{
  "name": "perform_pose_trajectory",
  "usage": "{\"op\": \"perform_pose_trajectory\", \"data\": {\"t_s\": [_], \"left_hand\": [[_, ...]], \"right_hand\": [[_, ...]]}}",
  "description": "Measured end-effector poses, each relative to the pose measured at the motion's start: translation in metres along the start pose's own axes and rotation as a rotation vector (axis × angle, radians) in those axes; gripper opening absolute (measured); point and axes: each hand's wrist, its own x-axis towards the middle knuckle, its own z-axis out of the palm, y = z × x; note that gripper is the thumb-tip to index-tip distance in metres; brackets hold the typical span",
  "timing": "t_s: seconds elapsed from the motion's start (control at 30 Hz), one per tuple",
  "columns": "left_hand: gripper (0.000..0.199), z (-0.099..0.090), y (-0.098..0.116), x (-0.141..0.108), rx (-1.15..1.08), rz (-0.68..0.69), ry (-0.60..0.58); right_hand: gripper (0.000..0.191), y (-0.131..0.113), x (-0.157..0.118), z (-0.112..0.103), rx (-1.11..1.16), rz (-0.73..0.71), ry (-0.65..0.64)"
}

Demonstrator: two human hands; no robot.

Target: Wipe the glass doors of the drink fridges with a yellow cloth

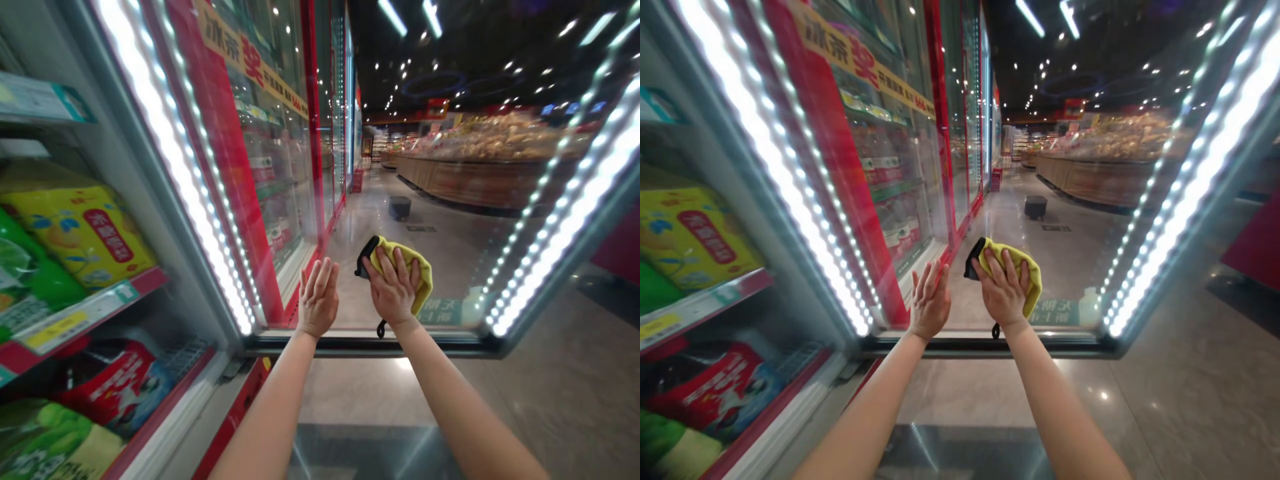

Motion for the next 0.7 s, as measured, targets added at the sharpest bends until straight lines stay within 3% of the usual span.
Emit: {"op": "perform_pose_trajectory", "data": {"t_s": [0.07, 0.13, 0.23, 0.33, 0.47, 0.6, 0.7], "left_hand": [[0.084, 0.003, 0.003, -0.006, 0.014, -0.005, 0.025], [0.083, 0.005, 0.004, -0.016, 0.006, 0.025, 0.032], [0.083, 0.009, 0.002, -0.030, -0.030, 0.075, 0.000], [0.086, 0.018, 0.004, -0.036, -0.044, 0.050, -0.017], [0.084, 0.027, 0.011, -0.032, -0.044, 0.043, 0.039], [0.079, 0.025, 0.013, -0.028, -0.064, 0.121, 0.021], [0.078, 0.021, 0.011, -0.032, -0.045, 0.223, -0.010]], "right_hand": [[0.059, -0.001, -0.006, 0.002, -0.021, -0.021, 0.012], [0.057, 0.001, -0.032, 0.003, -0.011, -0.151, -0.051], [0.053, 0.007, -0.087, 0.005, 0.075, -0.425, -0.242], [0.051, 0.014, -0.119, 0.006, 0.119, -0.545, -0.406], [0.053, 0.022, -0.097, 0.008, 0.130, -0.528, -0.450], [0.058, 0.050, -0.055, 0.000, 0.011, -0.256, -0.212], [0.054, 0.077, -0.060, -0.009, -0.064, -0.142, -0.079]]}}
